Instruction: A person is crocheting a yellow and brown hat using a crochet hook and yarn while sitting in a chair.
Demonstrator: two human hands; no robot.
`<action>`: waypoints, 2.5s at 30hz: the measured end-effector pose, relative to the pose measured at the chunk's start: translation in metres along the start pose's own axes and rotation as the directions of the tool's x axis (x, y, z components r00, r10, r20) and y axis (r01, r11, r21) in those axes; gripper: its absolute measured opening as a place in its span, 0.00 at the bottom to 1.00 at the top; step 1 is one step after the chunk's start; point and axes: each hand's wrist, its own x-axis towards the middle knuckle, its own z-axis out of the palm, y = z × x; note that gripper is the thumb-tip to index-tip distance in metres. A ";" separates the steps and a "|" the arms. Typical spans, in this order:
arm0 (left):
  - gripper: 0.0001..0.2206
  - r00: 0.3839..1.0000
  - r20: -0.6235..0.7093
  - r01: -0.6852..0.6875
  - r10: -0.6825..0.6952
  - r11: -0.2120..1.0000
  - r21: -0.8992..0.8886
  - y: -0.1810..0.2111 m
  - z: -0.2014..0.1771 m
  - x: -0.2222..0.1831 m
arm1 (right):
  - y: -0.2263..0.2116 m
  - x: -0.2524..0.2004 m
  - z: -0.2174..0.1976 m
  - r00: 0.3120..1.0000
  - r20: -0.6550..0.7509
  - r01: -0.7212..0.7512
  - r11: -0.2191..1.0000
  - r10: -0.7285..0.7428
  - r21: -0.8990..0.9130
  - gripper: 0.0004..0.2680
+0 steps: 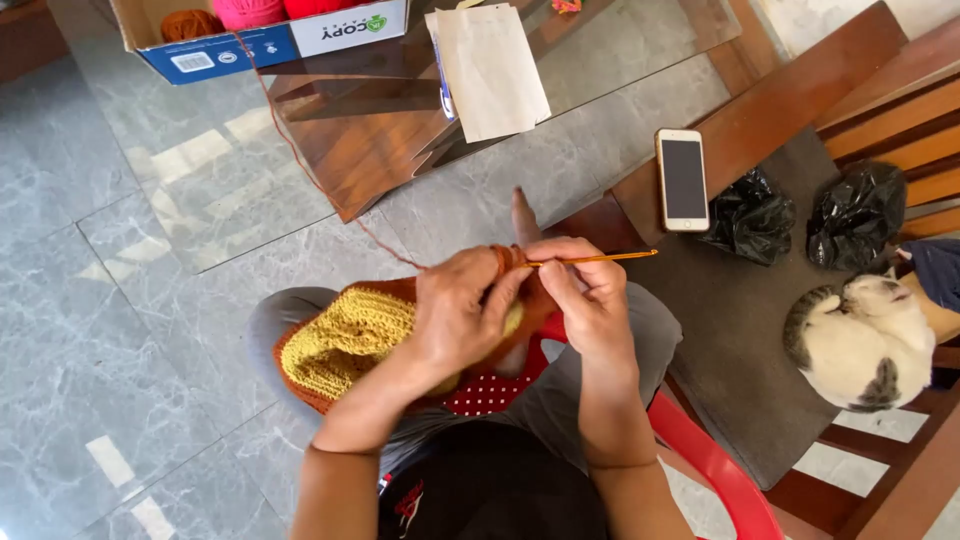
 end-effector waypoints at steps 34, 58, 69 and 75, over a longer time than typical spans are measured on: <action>0.21 0.995 0.086 -0.048 0.045 0.998 0.031 -0.046 -0.084 -0.047 | -0.027 -0.043 0.038 0.988 -0.092 -0.096 0.967 0.121 0.235 0.05; 0.52 0.907 0.317 0.374 -0.277 0.185 -0.909 0.004 0.021 -0.111 | 0.020 -0.124 0.014 0.959 -0.276 0.152 0.928 -0.056 0.340 0.04; 0.48 0.905 0.254 0.352 -0.342 0.265 -0.897 0.009 0.008 -0.118 | -0.015 -0.118 0.027 0.969 -0.241 0.016 0.958 0.056 0.286 0.04; 0.40 0.957 0.039 0.218 -0.289 0.620 -0.754 0.012 0.007 -0.117 | -0.001 -0.119 0.027 0.933 -0.225 0.295 0.955 -0.283 0.024 0.04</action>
